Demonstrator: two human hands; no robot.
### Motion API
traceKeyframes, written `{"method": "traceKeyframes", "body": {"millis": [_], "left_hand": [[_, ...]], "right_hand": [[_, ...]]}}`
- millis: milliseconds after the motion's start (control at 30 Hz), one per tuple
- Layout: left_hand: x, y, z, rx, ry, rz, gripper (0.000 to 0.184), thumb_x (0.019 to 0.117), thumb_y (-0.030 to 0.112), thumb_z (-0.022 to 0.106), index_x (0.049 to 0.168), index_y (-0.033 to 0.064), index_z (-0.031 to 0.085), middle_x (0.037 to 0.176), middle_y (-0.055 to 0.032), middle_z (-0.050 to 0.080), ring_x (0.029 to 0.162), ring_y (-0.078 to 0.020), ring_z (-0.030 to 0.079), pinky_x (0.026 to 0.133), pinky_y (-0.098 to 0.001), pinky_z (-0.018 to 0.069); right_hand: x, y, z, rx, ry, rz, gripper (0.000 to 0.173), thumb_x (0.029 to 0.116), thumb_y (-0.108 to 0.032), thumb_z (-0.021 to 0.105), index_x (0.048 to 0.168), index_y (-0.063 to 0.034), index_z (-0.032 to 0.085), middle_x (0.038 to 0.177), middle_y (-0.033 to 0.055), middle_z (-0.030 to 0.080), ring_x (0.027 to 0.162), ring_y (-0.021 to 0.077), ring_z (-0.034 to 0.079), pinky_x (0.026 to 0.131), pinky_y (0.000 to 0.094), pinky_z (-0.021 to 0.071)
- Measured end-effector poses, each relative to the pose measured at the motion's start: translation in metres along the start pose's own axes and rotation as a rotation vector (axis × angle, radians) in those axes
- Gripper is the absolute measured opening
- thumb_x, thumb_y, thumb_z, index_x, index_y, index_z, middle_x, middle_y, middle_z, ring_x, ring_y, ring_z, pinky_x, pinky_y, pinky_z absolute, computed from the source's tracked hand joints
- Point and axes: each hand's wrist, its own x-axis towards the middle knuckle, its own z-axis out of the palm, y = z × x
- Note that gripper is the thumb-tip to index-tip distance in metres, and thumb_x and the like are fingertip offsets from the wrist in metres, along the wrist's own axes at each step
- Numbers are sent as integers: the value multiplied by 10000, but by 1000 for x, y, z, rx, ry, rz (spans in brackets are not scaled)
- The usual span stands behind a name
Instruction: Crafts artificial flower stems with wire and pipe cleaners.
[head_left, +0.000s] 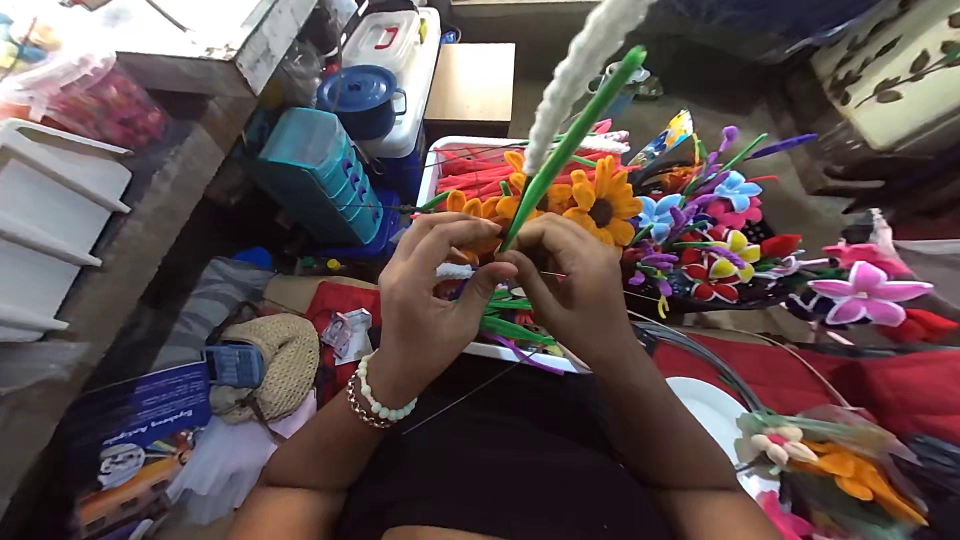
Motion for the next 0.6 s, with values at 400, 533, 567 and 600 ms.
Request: {"method": "traceKeyframes", "body": {"millis": [400,533,567,600], "left_hand": [[12,1,-23,-346,-157,-192,143,921,36,717,1048,47,654,954,31,693,821,-45,684,768,-221,609],[13,1,-23,-391,-158,-170,121,948,24,682,1037,79,622,961,45,656,862,-29,662,789,-202,592],[13,1,-23,-430,-160,-180,113,960,30,670,1042,87,616,966,50,646,868,-22,653,794,-195,585],[13,1,-22,-476,-163,-197,105,973,50,664,1047,101,609,968,59,635,869,-15,642,793,-186,577]], "right_hand": [[-4,-11,2,120,-124,-5,156,1014,-218,628,984,-83,698,911,-31,678,838,41,628,809,291,525],[-6,-13,7,182,-74,26,130,1005,-199,643,999,-84,703,938,-36,696,854,33,641,823,292,534],[-7,-14,8,195,-56,30,128,1006,-194,643,1005,-80,703,950,-31,700,872,35,647,829,288,540],[-8,-14,9,207,-37,29,128,1008,-189,643,1011,-75,701,963,-23,703,891,41,653,834,288,547]]}}
